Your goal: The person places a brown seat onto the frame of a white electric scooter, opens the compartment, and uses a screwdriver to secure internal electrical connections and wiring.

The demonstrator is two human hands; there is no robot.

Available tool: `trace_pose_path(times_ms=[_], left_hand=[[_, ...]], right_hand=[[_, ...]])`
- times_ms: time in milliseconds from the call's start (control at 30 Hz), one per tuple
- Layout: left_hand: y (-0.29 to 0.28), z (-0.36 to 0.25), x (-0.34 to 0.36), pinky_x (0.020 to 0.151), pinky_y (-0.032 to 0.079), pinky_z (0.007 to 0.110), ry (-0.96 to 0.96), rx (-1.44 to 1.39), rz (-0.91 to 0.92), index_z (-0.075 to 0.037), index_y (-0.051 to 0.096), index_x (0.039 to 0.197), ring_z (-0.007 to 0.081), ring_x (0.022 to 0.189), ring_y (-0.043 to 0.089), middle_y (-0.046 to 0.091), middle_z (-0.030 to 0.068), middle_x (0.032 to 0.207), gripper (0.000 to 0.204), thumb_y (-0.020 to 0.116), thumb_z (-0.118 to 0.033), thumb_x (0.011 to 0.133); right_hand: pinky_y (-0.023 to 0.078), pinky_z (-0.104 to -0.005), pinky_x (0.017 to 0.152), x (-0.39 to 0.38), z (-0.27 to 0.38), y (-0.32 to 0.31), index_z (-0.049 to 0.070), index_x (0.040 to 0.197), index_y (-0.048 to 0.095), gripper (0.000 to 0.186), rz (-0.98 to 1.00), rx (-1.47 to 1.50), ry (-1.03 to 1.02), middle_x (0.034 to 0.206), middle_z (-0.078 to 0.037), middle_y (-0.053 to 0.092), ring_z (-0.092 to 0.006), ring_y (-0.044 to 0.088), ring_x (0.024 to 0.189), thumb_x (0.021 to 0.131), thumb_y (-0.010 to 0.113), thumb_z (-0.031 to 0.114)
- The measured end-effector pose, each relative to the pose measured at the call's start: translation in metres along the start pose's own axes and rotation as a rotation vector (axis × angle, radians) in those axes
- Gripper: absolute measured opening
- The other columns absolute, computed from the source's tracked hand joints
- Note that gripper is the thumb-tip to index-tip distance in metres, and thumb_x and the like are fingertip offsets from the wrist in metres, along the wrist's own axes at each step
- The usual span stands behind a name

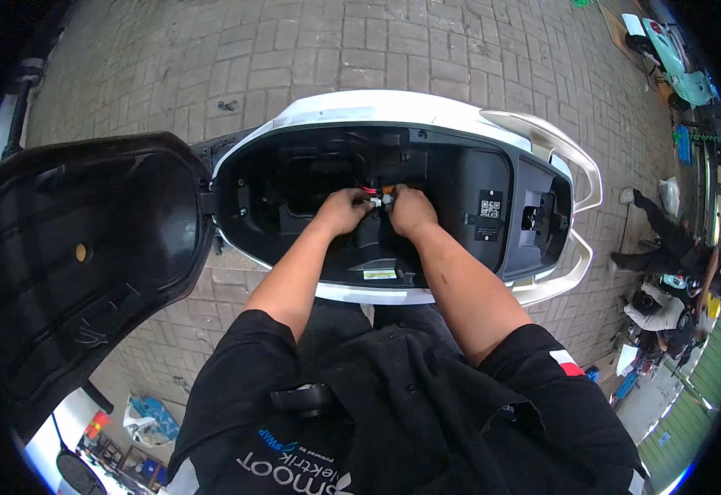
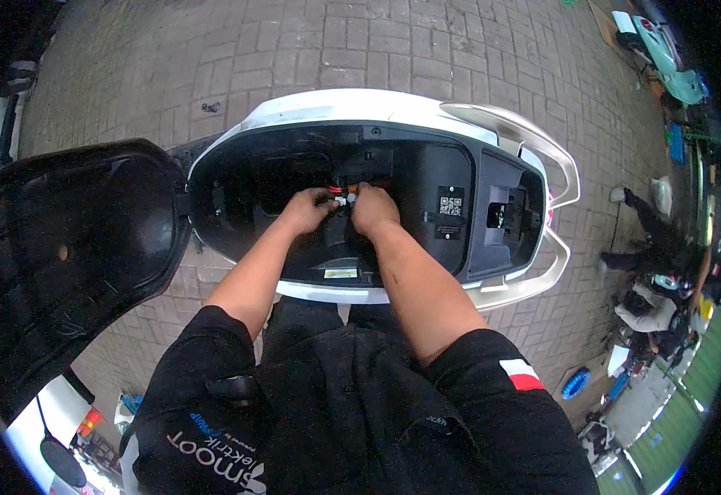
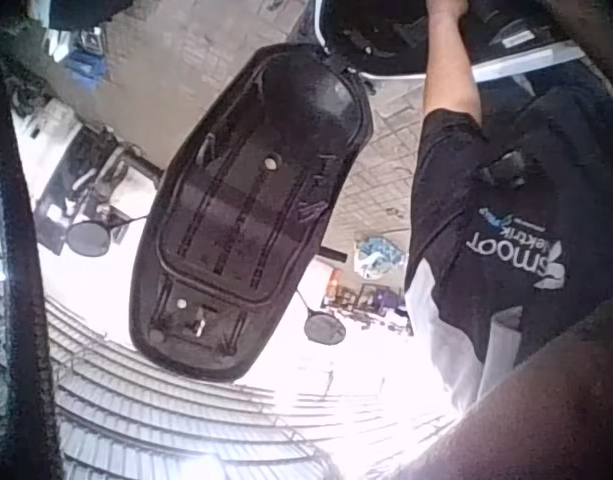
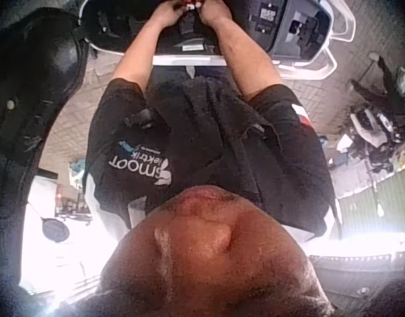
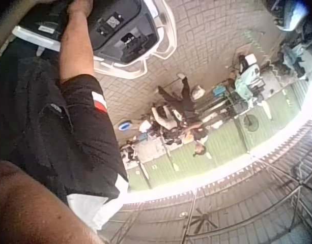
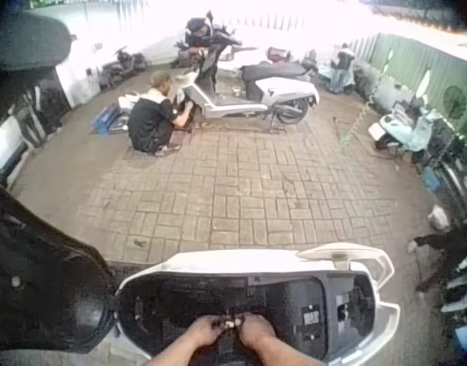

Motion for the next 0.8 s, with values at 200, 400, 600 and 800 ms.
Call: trace_pose_path(times_ms=[200, 400, 600, 800], left_hand=[[0.002, 0.003, -0.001, 0.090, 0.049, 0.040, 0.040, -0.053, 0.022, -0.005, 0.068, 0.113, 0.0356, 0.102, 0.065, 0.067, 0.0225, 0.108, 0.036, 0.070, -0.031, 0.087], [0.002, 0.007, -0.001, 0.089, 0.050, 0.040, -0.015, -0.052, 0.047, -0.005, 0.068, 0.111, 0.0354, 0.100, 0.066, 0.067, 0.0225, 0.107, 0.035, 0.068, -0.032, 0.088], [0.003, 0.009, 0.006, 0.088, 0.050, 0.040, 0.009, -0.040, 0.072, -0.002, 0.069, 0.108, 0.0362, 0.099, 0.066, 0.068, 0.0222, 0.105, 0.036, 0.068, -0.032, 0.088], [0.005, 0.012, 0.005, 0.089, 0.049, 0.041, -0.049, -0.039, 0.087, -0.003, 0.069, 0.110, 0.0362, 0.101, 0.066, 0.068, 0.0219, 0.106, 0.037, 0.069, -0.032, 0.087]], right_hand=[[0.048, -0.0454, 0.096, 0.002, 0.001, 0.005, 0.001, 0.116, 0.060, 0.030, -0.006, -0.035, -0.077, 0.118, -0.022, 0.064, -0.0381, 0.061, 0.112, 0.090, 0.045, 0.007], [0.048, -0.0457, 0.096, 0.000, 0.007, 0.003, 0.003, 0.116, 0.060, 0.030, 0.004, -0.074, -0.132, 0.118, -0.021, 0.064, -0.0372, 0.061, 0.112, 0.091, 0.045, 0.009], [0.049, -0.0462, 0.095, -0.003, 0.012, -0.001, 0.006, 0.116, 0.061, 0.030, 0.000, -0.071, -0.137, 0.117, -0.020, 0.064, -0.0372, 0.061, 0.110, 0.091, 0.045, 0.008], [0.049, -0.0464, 0.094, 0.001, 0.011, 0.004, 0.006, 0.116, 0.061, 0.031, 0.028, -0.132, -0.153, 0.119, -0.020, 0.064, -0.0381, 0.062, 0.109, 0.092, 0.042, 0.009]])
Point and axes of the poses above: each hand's wrist, its own x-axis towards the middle knuckle, its own y-axis out of the palm, z = x × y, the point moved 8 cm from there along x, towards the middle knuckle
